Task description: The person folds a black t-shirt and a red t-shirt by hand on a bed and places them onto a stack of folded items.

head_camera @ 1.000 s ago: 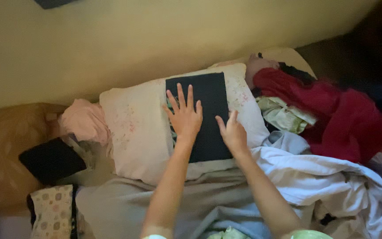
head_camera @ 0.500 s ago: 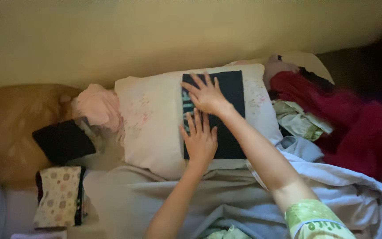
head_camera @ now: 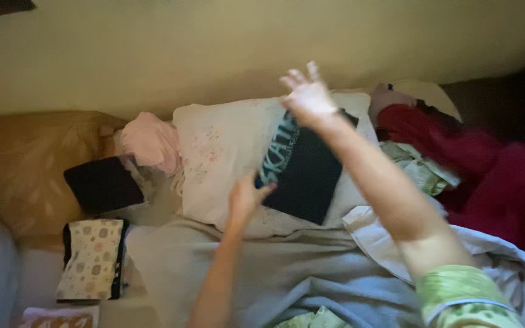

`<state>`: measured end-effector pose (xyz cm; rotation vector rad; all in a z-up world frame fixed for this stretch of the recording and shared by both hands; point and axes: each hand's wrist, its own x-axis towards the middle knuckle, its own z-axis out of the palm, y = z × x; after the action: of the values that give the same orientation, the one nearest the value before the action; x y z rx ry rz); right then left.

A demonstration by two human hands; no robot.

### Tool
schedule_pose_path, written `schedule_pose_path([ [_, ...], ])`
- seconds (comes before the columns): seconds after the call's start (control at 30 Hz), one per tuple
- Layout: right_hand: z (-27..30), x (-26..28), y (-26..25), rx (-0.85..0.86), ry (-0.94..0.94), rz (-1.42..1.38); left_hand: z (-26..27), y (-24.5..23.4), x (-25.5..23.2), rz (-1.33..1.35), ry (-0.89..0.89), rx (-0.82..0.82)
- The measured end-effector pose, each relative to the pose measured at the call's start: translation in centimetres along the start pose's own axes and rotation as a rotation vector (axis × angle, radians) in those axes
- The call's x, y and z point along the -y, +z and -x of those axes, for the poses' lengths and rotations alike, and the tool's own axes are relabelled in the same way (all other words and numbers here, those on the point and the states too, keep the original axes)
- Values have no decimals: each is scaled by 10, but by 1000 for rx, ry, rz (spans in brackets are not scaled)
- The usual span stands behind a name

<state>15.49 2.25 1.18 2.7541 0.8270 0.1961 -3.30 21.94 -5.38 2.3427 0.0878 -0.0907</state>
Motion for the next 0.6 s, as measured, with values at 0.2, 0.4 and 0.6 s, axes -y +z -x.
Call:
schedule_pose_path([
  [0.2, 110, -59, -101, -365, 182, -184, -6, -78, -81, -400, 175, -302],
  [0.4, 165, -45, -42, -677, 325, -7, -18, -72, -76, -385, 621, -783],
  [0.6, 209, 16, 47, -377, 185, -117, -9, 2, 10, -583, 452, -549],
])
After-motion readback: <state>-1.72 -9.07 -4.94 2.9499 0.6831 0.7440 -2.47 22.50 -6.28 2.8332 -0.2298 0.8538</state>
